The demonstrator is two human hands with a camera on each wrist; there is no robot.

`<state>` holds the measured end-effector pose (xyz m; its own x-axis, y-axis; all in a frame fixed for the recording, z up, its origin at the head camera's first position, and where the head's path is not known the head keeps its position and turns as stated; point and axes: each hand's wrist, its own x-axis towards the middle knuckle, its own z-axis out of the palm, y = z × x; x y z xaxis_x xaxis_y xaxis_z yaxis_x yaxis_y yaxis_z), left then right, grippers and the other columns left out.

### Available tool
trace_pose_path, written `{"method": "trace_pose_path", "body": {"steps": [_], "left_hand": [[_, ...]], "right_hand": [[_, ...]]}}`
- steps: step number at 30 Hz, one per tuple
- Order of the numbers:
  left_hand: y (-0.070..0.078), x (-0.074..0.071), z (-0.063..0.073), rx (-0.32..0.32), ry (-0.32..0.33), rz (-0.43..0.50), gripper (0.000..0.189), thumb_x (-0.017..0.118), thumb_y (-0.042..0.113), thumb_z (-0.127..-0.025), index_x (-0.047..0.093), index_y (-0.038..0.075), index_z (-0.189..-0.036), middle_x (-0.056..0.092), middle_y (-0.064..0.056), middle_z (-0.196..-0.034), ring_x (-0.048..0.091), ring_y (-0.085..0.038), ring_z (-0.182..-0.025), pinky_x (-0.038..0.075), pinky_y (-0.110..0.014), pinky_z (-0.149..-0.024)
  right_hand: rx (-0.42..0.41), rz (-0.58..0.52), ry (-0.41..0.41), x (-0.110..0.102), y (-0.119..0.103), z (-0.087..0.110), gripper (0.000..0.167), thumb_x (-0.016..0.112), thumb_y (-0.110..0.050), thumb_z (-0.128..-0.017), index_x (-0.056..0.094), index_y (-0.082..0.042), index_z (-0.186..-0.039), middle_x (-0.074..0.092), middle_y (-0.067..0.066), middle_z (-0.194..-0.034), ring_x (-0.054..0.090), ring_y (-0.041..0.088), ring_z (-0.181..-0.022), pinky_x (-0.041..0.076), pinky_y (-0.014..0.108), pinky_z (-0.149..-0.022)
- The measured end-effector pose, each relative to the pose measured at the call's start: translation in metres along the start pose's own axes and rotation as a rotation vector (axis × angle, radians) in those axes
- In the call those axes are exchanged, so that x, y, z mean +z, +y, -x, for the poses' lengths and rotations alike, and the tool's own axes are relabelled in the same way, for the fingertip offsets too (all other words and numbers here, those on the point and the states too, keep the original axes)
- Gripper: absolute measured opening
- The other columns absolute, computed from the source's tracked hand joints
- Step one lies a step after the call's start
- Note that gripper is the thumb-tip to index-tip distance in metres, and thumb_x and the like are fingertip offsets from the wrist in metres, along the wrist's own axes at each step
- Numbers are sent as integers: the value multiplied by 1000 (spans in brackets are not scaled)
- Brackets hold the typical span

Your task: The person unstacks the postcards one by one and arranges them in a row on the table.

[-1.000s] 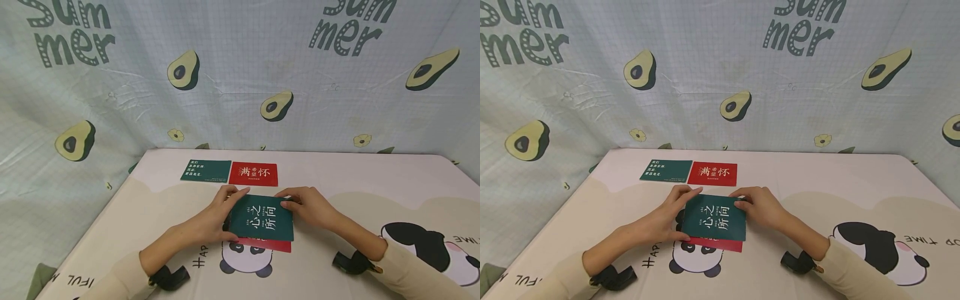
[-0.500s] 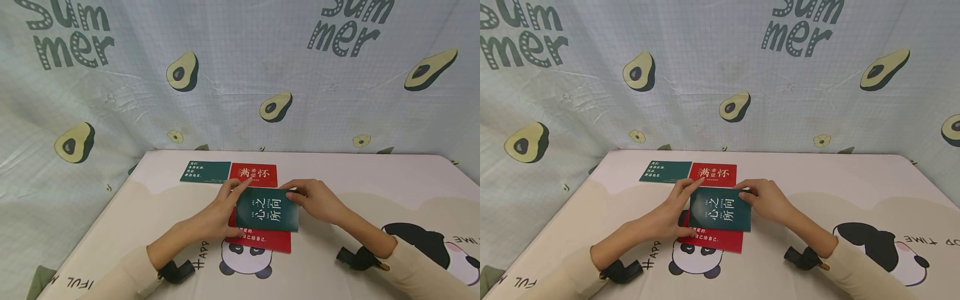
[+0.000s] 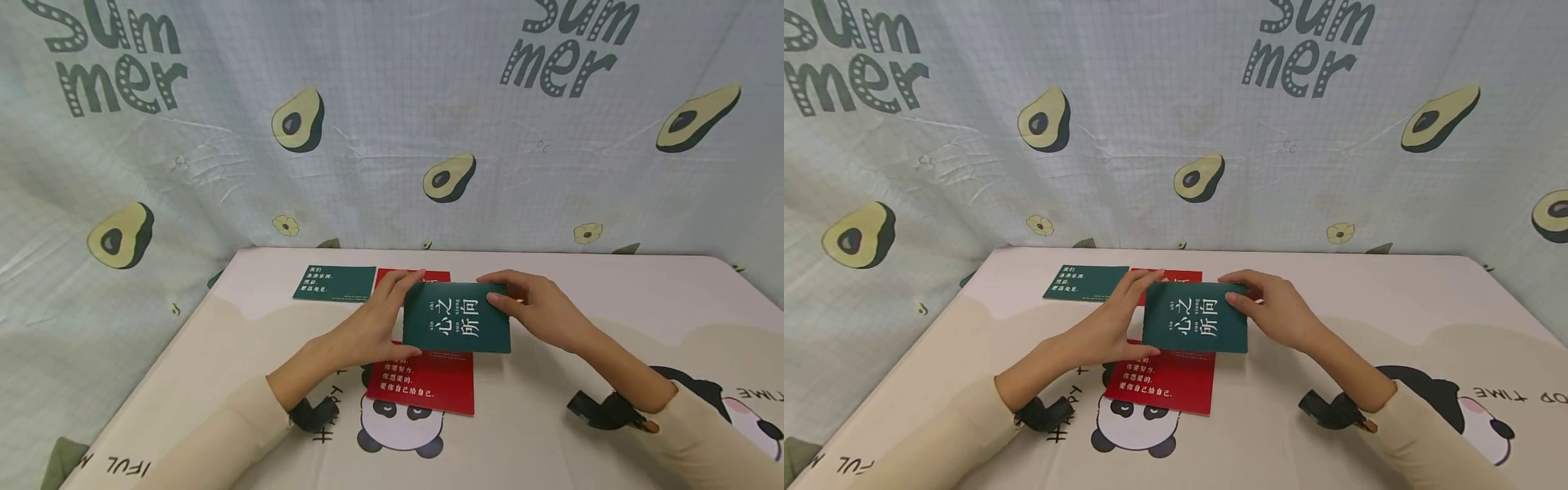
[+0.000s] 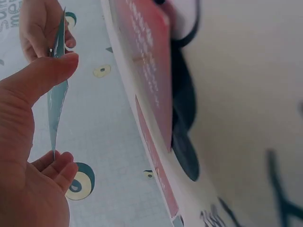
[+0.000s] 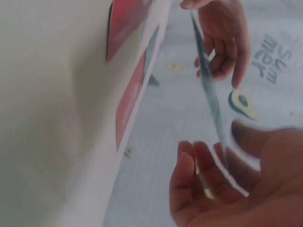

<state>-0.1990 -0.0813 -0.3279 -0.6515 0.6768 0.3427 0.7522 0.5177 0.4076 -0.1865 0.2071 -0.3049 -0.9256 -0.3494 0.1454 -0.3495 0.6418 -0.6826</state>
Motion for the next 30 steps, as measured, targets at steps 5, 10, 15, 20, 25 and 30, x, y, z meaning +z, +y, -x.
{"method": "trace_pose_path", "body": {"steps": [5,10,15,20,25,30], "left_hand": [[-3,3,-21,-8,23,12,108,88,23,-65,21,10,-148,33,-11,-141,33,-21,-128,48,-32,-92],[-5,5,-40,-25,40,29,104,88,24,-66,25,8,-146,32,-11,-144,32,-21,-131,47,-32,-94],[-6,7,-57,-26,41,62,101,87,25,-68,26,7,-146,35,-10,-142,32,-20,-130,45,-31,-96],[-5,11,-74,-31,20,72,99,86,26,-70,25,4,-145,36,-10,-140,35,-19,-126,40,-28,-101],[-4,19,-90,-87,-23,29,98,85,31,-71,28,4,-146,39,-11,-142,35,-21,-130,32,-34,-108],[-7,27,-102,-162,-81,-40,97,84,38,-69,33,7,-145,43,-8,-141,37,-21,-130,31,-36,-109]], "right_hand": [[-153,79,16,-10,14,0,67,76,-34,-82,46,-17,-140,44,4,-137,49,24,-115,52,45,-85],[-277,174,23,-20,24,-1,84,85,-35,-71,44,-16,-142,32,9,-145,38,30,-126,48,53,-89],[-318,251,51,-33,35,-4,83,85,-32,-71,45,-15,-141,30,11,-147,40,34,-125,46,54,-91],[-317,255,20,-48,47,-6,81,84,-35,-73,46,-16,-142,33,11,-147,39,36,-127,43,56,-93],[-284,218,-8,-58,61,-9,79,84,-32,-72,47,-16,-141,35,9,-147,41,34,-126,40,56,-96],[-236,201,-43,-61,75,-14,78,84,-32,-73,47,-16,-140,36,9,-146,35,32,-131,35,58,-100]]}}
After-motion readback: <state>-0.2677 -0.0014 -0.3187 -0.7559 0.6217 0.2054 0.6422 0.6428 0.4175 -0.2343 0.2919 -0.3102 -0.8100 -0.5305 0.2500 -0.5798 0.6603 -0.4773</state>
